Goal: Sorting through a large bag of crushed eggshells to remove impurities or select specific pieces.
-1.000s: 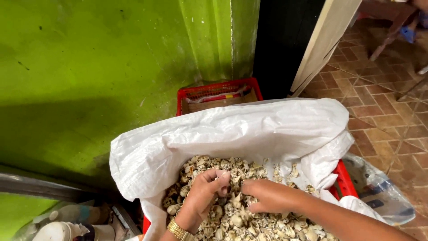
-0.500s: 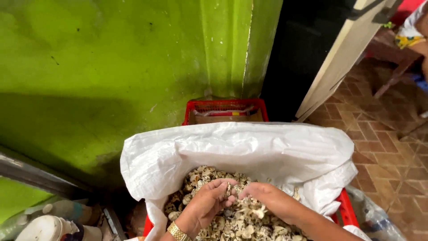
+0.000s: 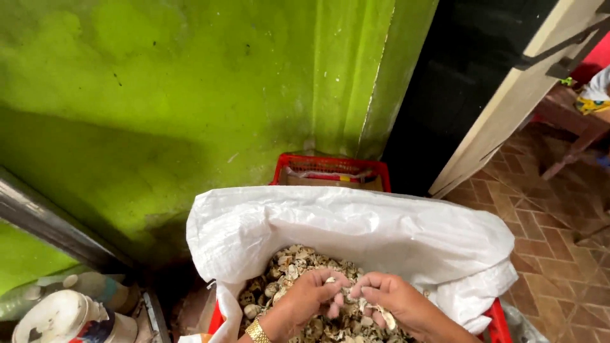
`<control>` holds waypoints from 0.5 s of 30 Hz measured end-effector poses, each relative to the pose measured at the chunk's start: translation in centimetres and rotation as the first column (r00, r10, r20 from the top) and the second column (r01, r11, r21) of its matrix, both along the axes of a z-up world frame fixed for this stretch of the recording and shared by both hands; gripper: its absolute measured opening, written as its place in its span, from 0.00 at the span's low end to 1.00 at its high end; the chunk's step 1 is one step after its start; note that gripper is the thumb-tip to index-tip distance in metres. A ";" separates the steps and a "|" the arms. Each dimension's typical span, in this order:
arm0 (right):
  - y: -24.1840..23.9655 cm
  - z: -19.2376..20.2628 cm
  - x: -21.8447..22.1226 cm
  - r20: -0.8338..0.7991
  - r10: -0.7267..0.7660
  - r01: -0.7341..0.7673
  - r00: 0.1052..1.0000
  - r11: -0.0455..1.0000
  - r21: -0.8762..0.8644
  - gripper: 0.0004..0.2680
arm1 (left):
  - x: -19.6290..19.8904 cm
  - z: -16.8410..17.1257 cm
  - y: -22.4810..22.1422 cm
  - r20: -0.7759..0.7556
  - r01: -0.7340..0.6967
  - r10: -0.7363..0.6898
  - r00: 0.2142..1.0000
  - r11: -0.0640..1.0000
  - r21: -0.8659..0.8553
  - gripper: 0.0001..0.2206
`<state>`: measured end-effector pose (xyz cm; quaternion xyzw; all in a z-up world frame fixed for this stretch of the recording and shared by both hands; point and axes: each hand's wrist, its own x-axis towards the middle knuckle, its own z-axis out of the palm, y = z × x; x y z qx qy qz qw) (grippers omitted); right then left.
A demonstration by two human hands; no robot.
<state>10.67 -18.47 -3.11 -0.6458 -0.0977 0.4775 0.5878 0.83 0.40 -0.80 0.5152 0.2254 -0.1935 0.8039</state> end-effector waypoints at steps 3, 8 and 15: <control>0.1 -1.1 0.3 -0.038 -0.036 0.036 0.999 0.999 0.000 0.07 | -0.2 0.1 -0.8 -0.025 0.067 -0.065 0.998 0.988 0.141 0.06; 0.2 -1.5 0.0 -0.060 -0.087 0.087 0.994 0.996 0.003 0.13 | -0.3 -1.5 -1.9 0.154 0.070 -0.111 0.982 0.965 0.251 0.09; 1.7 4.8 -1.6 -0.007 0.150 -0.146 0.989 0.948 -0.281 0.11 | 0.3 -2.9 -2.4 0.285 -0.014 -0.154 0.946 0.859 0.512 0.09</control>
